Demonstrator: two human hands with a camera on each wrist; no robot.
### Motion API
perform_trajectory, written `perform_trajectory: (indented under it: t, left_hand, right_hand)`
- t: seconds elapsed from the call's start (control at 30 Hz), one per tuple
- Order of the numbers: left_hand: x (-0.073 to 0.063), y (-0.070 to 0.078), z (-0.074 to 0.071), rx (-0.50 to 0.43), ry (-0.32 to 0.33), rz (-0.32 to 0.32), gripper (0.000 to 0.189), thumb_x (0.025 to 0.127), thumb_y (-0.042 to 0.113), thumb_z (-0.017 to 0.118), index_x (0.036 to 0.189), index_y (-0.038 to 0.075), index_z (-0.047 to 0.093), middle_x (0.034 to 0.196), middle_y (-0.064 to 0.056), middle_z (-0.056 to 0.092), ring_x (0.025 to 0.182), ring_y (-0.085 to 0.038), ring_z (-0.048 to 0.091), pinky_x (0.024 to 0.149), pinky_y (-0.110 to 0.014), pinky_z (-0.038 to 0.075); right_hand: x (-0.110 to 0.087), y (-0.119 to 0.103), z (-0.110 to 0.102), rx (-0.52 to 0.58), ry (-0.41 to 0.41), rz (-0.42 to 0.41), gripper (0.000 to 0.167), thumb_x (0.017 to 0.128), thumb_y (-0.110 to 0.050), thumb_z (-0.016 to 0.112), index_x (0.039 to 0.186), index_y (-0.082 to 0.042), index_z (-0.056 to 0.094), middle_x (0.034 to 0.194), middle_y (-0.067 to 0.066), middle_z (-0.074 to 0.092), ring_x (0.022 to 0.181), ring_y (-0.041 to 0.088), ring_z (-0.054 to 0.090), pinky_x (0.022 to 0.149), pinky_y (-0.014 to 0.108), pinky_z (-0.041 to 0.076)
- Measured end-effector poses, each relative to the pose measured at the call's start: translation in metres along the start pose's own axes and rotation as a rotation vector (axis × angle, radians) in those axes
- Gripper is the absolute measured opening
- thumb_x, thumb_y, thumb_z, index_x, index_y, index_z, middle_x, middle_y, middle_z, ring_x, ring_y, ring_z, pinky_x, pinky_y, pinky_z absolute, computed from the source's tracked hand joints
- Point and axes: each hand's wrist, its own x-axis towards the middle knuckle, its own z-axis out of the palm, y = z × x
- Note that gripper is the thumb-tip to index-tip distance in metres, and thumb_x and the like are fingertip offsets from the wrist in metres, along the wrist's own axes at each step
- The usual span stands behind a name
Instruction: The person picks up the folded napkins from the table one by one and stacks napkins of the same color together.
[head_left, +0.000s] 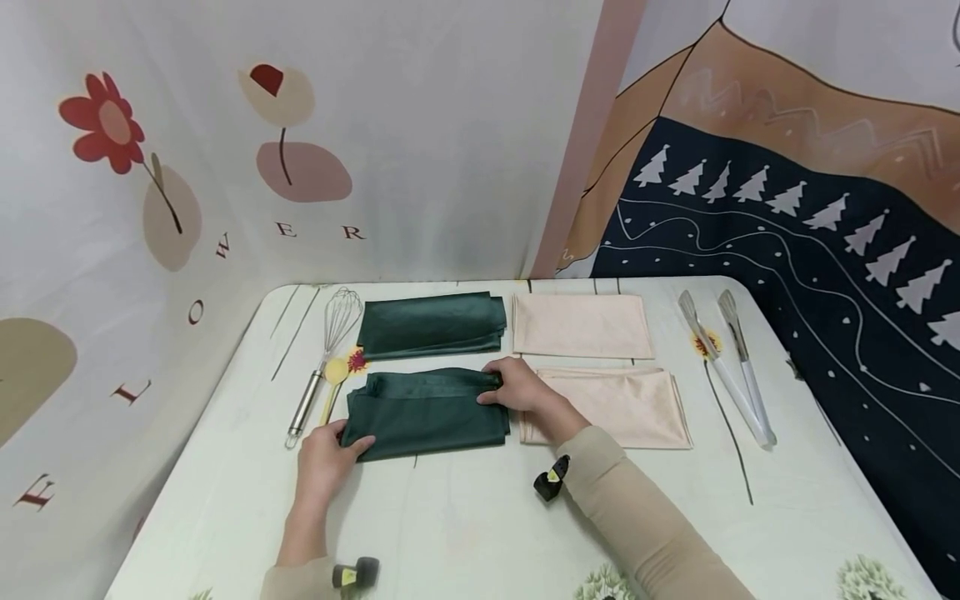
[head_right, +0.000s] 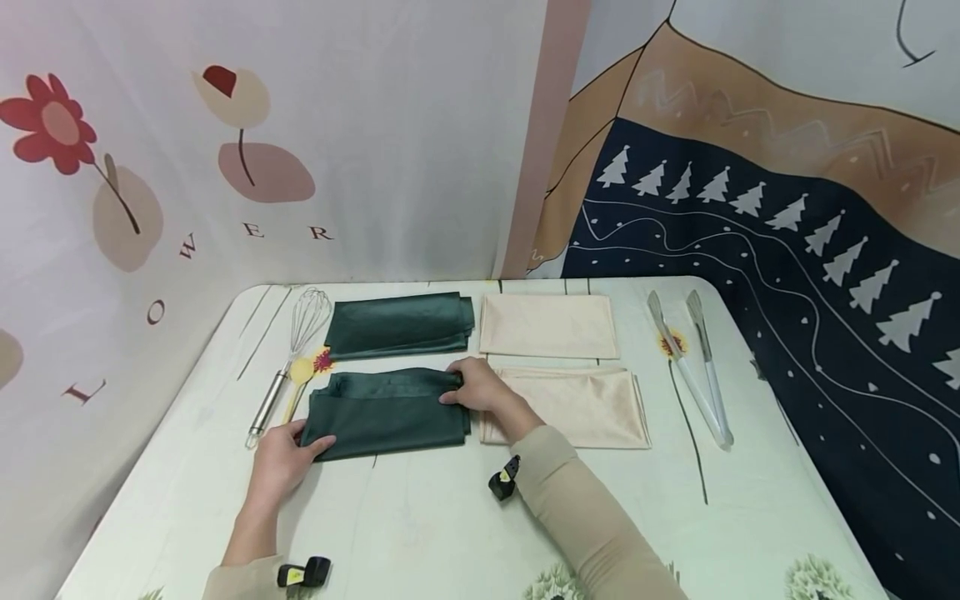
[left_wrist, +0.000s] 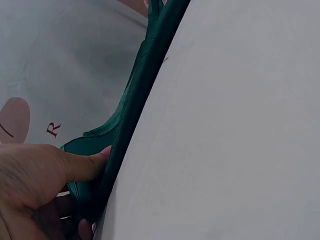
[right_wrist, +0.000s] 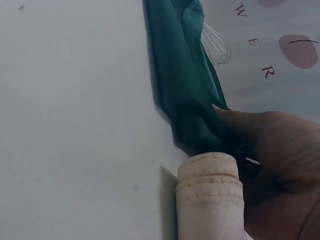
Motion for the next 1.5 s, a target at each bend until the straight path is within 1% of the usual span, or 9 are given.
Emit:
perform_trajectory:
  t: [0.13,0.3,0.47,0.63,0.8,1.0,1.17,1.27,1.5]
  left_hand:
    - [-0.001,0.001,0.001,0.004,-0.022,0.003,0.029,0.090,0.014,0.078,0.104,-0.009,0.068,0.109,-0.030,0.067,0.091,-0.036,0.060,0.084,-0.053,0.050]
    - [-0.001,0.001,0.003,0.006,0.001,0.022,0.029,0.091,0.012,0.076,0.106,-0.008,0.063,0.106,-0.029,0.066,0.091,-0.039,0.059,0.083,-0.051,0.050]
    - [-0.001,0.003,0.004,-0.030,0.030,-0.018,0.052,0.092,0.012,0.075,0.132,-0.014,0.054,0.130,-0.038,0.057,0.123,-0.052,0.053,0.103,-0.060,0.044]
    - [-0.001,0.003,0.005,-0.084,0.063,-0.064,0.065,0.089,0.009,0.077,0.141,-0.013,0.046,0.122,-0.035,0.059,0.116,-0.048,0.055,0.100,-0.058,0.045]
    - [0.001,0.002,0.004,-0.220,0.050,-0.140,0.067,0.088,0.006,0.078,0.143,-0.012,0.045,0.119,-0.028,0.057,0.109,-0.037,0.051,0.097,-0.050,0.045]
    - [0.004,0.006,0.001,-0.344,-0.027,-0.219,0.061,0.088,0.006,0.078,0.141,-0.010,0.052,0.128,-0.026,0.057,0.115,-0.033,0.050,0.091,-0.034,0.047]
    - [0.004,0.007,-0.001,-0.428,-0.078,-0.250,0.064,0.090,0.006,0.076,0.146,-0.006,0.047,0.144,-0.028,0.048,0.129,-0.038,0.045,0.105,-0.043,0.042]
    - [0.004,0.008,-0.003,-0.526,-0.084,-0.277,0.069,0.092,0.007,0.075,0.152,0.000,0.041,0.150,-0.026,0.046,0.135,-0.036,0.045,0.104,-0.033,0.045]
    - [0.005,0.014,-0.013,-1.091,-0.130,-0.375,0.078,0.098,-0.003,0.061,0.161,0.004,0.016,0.163,-0.015,0.024,0.134,-0.011,0.048,0.097,-0.014,0.045]
  right_hand:
    - [-0.002,-0.001,0.002,-0.004,0.020,-0.045,0.022,0.092,-0.019,0.077,0.111,-0.011,0.069,0.102,0.002,0.068,0.093,0.017,0.062,0.086,0.034,0.051]
    - [-0.007,-0.006,0.001,0.050,0.037,-0.086,0.022,0.097,-0.018,0.070,0.115,-0.011,0.058,0.097,0.007,0.063,0.085,0.022,0.057,0.081,0.037,0.047]
    - [-0.010,-0.006,0.000,0.229,0.056,0.006,0.045,0.094,-0.014,0.075,0.133,-0.011,0.054,0.120,0.014,0.061,0.099,0.026,0.059,0.089,0.041,0.050]
    - [-0.011,-0.005,-0.001,0.440,0.094,0.065,0.063,0.089,-0.005,0.078,0.145,-0.006,0.049,0.124,0.013,0.060,0.098,0.024,0.055,0.086,0.037,0.048]
    - [-0.010,-0.006,-0.002,0.580,0.078,0.089,0.059,0.089,0.000,0.075,0.144,0.000,0.052,0.123,0.011,0.064,0.103,0.014,0.058,0.087,0.027,0.050]
    - [-0.011,-0.007,-0.003,0.705,-0.001,0.141,0.048,0.090,0.004,0.072,0.136,0.006,0.058,0.111,0.008,0.068,0.087,0.010,0.058,0.072,0.020,0.048]
    - [-0.011,-0.006,-0.001,0.648,0.011,0.143,0.037,0.090,-0.001,0.074,0.125,0.006,0.064,0.107,0.005,0.064,0.088,0.013,0.051,0.073,0.022,0.045]
    - [-0.010,-0.004,-0.001,0.544,0.036,0.110,0.034,0.090,-0.006,0.076,0.122,0.002,0.066,0.109,0.006,0.062,0.088,0.015,0.050,0.076,0.025,0.045]
    - [-0.012,-0.003,-0.007,0.287,0.076,0.022,0.031,0.092,-0.011,0.075,0.121,-0.002,0.068,0.107,0.008,0.061,0.083,0.016,0.052,0.078,0.028,0.047]
